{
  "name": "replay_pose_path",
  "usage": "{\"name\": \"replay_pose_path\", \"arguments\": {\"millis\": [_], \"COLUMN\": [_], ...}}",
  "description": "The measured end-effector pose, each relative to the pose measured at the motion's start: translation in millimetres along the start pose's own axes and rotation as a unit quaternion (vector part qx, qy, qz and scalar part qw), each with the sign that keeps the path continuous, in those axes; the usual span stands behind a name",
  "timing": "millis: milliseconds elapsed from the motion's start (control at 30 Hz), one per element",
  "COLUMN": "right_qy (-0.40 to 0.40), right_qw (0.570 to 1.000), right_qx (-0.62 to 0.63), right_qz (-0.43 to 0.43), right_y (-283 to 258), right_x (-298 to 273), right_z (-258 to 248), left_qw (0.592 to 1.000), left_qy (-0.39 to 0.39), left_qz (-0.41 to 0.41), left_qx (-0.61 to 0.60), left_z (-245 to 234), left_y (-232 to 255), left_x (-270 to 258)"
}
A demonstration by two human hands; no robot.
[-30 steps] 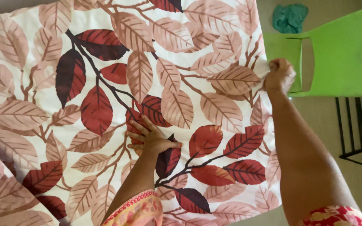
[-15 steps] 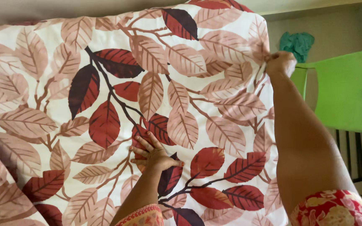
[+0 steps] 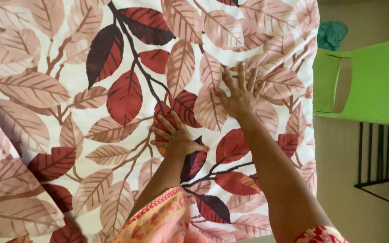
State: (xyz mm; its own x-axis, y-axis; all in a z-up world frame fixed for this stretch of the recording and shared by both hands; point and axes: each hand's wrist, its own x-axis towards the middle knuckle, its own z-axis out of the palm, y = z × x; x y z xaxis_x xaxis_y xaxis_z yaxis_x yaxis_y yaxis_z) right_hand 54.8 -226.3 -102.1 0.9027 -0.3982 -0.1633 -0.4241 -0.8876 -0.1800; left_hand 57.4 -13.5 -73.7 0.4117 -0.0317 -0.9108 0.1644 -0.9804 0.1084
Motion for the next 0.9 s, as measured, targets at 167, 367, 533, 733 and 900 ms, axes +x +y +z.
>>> {"name": "replay_pose_path", "arguments": {"millis": [167,367,533,733,900], "right_qy": [-0.081,0.052,0.006,-0.036,-0.105], "right_qw": [0.995,0.991,0.977,0.945,0.87], "right_qx": [0.045,0.041,-0.01,0.04,0.129], "right_qz": [0.043,0.115,0.215,0.322,0.465], "right_y": [2,-33,-36,-56,-136], "right_x": [-2,-153,-282,-319,-319], "right_z": [-17,23,49,56,72], "left_qw": [0.994,0.885,0.807,0.83,0.802], "left_qy": [-0.006,-0.089,0.08,0.399,0.562], "left_qz": [0.09,0.331,0.276,0.375,0.2], "left_qx": [-0.053,-0.315,-0.515,-0.102,-0.022], "left_z": [5,0,13,-12,-32], "left_y": [-22,-102,-301,-476,-559], "left_x": [-2,34,21,-135,-169]}}
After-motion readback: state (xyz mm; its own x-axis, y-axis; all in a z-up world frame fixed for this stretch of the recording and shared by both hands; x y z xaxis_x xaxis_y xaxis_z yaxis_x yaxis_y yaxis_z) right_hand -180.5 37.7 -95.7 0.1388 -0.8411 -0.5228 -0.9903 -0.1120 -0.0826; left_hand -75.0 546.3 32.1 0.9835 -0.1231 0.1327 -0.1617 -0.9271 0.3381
